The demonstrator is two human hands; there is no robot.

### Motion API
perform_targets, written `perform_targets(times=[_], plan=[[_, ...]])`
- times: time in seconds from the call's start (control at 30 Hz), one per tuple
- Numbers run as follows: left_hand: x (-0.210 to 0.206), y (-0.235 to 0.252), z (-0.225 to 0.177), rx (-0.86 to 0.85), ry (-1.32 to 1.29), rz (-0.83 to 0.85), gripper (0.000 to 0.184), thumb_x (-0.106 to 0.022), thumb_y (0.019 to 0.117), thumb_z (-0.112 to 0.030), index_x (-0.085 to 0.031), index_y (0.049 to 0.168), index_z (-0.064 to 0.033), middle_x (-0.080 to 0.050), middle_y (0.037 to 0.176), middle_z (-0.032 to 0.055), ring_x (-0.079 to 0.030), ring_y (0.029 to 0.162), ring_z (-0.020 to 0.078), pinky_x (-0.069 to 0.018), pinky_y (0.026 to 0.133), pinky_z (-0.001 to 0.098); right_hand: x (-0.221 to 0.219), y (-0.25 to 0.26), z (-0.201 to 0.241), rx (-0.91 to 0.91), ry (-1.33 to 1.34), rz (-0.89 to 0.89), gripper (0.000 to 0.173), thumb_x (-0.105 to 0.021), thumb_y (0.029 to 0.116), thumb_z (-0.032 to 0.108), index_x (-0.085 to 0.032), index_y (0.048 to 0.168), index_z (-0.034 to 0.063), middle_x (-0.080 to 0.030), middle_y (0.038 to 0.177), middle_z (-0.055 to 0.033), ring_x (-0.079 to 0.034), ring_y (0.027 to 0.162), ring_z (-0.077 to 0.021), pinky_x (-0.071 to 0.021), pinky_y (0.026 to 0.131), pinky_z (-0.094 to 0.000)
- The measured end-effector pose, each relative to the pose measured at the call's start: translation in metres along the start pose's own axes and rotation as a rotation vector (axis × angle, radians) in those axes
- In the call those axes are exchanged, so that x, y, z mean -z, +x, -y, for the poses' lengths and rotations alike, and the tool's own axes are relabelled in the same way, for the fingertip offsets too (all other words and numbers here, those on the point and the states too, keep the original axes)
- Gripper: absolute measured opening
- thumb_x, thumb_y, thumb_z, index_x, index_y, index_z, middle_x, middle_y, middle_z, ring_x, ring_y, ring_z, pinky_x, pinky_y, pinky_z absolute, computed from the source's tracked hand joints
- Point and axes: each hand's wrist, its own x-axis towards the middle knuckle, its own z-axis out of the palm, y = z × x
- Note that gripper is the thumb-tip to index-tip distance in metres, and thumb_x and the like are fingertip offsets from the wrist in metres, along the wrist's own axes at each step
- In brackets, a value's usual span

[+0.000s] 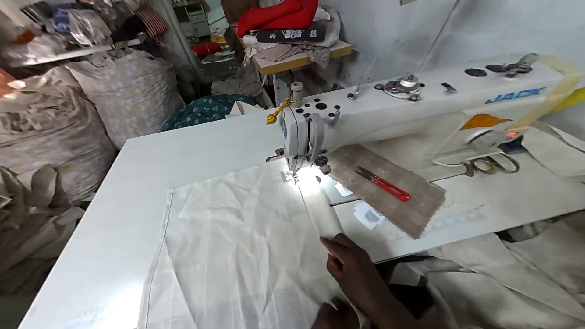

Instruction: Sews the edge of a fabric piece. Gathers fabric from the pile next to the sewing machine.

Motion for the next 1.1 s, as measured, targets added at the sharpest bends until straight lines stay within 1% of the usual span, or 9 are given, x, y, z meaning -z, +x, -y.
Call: perform_targets(times=[0.07, 0.13, 0.3, 0.43, 0.6, 0.8, 0.93, 1.0, 1.1], plan=[[-0.005, 0.008, 0.026, -0.160, 0.000, -0.227, 0.045, -0.045, 0.1006, -0.023, -0.074, 0.088, 0.0094, -0.073, 0.102, 0.0252, -0.068, 0.109, 0.0391, -0.0490, 0.102, 0.0473, -0.005, 0.003, -0.003, 0.012, 0.008, 0.023, 0.035, -0.063, 0.0736, -0.008, -0.076, 0.106, -0.0083, -0.065, 0.081, -0.0190, -0.064, 0.060, -0.0249, -0.0552, 0.055, -0.0331], [-0.003, 0.015, 0.044, -0.202, 0.027, -0.279, 0.049, -0.040, 0.1033, -0.022, -0.075, 0.098, 0.0121, -0.071, 0.116, 0.0281, -0.066, 0.118, 0.0413, -0.0463, 0.108, 0.0457, -0.006, 0.011, -0.005, 0.010, 0.013, 0.037, 0.037, -0.063, 0.0740, -0.009, -0.075, 0.109, -0.0090, -0.066, 0.082, -0.0196, -0.064, 0.060, -0.0251, -0.0551, 0.056, -0.0327], [0.005, 0.025, 0.050, -0.190, 0.262, -0.283, 0.031, -0.051, 0.0872, 0.000, -0.077, 0.103, 0.0051, -0.074, 0.117, 0.0171, -0.067, 0.119, 0.0346, -0.0484, 0.107, 0.0395, -0.011, 0.031, -0.003, -0.049, -0.004, 0.068, 0.040, -0.063, 0.0771, -0.008, -0.072, 0.116, -0.0099, -0.066, 0.087, -0.0207, -0.063, 0.061, -0.0244, -0.0551, 0.057, -0.0324], [-0.002, 0.027, 0.053, -0.196, 0.311, -0.335, 0.026, -0.056, 0.0943, -0.009, -0.079, 0.101, 0.0004, -0.076, 0.114, 0.0134, -0.069, 0.116, 0.0315, -0.0488, 0.107, 0.0367, -0.016, 0.042, -0.002, -0.085, -0.018, 0.091, 0.040, -0.061, 0.0801, -0.007, -0.072, 0.119, -0.0086, -0.066, 0.087, -0.0191, -0.062, 0.062, -0.0227, -0.0544, 0.057, -0.0312], [-0.004, 0.033, 0.051, -0.163, 0.340, -0.368, 0.023, -0.058, 0.0926, -0.007, -0.080, 0.099, -0.0029, -0.077, 0.113, 0.0109, -0.070, 0.115, 0.0293, -0.0502, 0.105, 0.0353, -0.012, 0.059, 0.002, -0.170, -0.013, 0.211, 0.041, -0.057, 0.0882, -0.004, -0.068, 0.128, -0.0069, -0.066, 0.096, -0.0195, -0.063, 0.071, -0.0251, -0.0552, 0.068, -0.0342], [0.001, 0.047, 0.051, -0.171, 0.305, -0.384, 0.028, -0.052, 0.0908, -0.005, -0.079, 0.099, -0.0007, -0.076, 0.113, 0.0117, -0.071, 0.113, 0.0301, -0.0534, 0.101, 0.0365, -0.028, 0.078, -0.011, -0.082, -0.068, 0.095, 0.032, -0.063, 0.0845, -0.007, -0.074, 0.115, -0.0078, -0.066, 0.086, -0.0198, -0.063, 0.063, -0.0273, -0.0554, 0.060, -0.0390], [0.021, 0.066, 0.064, -0.138, 0.186, -0.328, 0.027, -0.054, 0.0912, -0.004, -0.078, 0.102, 0.0004, -0.074, 0.118, 0.0153, -0.070, 0.114, 0.0323, -0.0570, 0.095, 0.0444, -0.015, 0.088, -0.004, -0.190, -0.053, 0.298, 0.032, -0.058, 0.1012, 0.008, -0.067, 0.128, -0.0056, -0.069, 0.099, -0.0228, -0.068, 0.082, -0.0351, -0.0554, 0.078, -0.0486], [0.045, 0.078, 0.071, -0.061, 0.066, -0.223, 0.028, -0.054, 0.0941, -0.002, -0.076, 0.111, 0.0013, -0.070, 0.126, 0.0187, -0.065, 0.122, 0.0340, -0.0529, 0.101, 0.0478, 0.003, 0.076, 0.000, -0.313, 0.044, 0.394, 0.044, -0.058, 0.1049, 0.025, -0.059, 0.138, -0.0033, -0.071, 0.108, -0.0236, -0.069, 0.094, -0.0372, -0.0532, 0.088, -0.0537], [0.079, 0.105, 0.093, 0.088, 0.013, -0.127, 0.031, -0.051, 0.1009, -0.008, -0.072, 0.123, -0.0032, -0.066, 0.135, 0.0135, -0.059, 0.130, 0.0260, -0.0465, 0.110, 0.0450, 0.020, 0.024, 0.008, -0.532, 0.355, 0.304, 0.046, -0.066, 0.0961, 0.022, -0.058, 0.133, -0.0021, -0.068, 0.094, -0.0109, -0.063, 0.072, -0.0177, -0.0540, 0.065, -0.0356]])
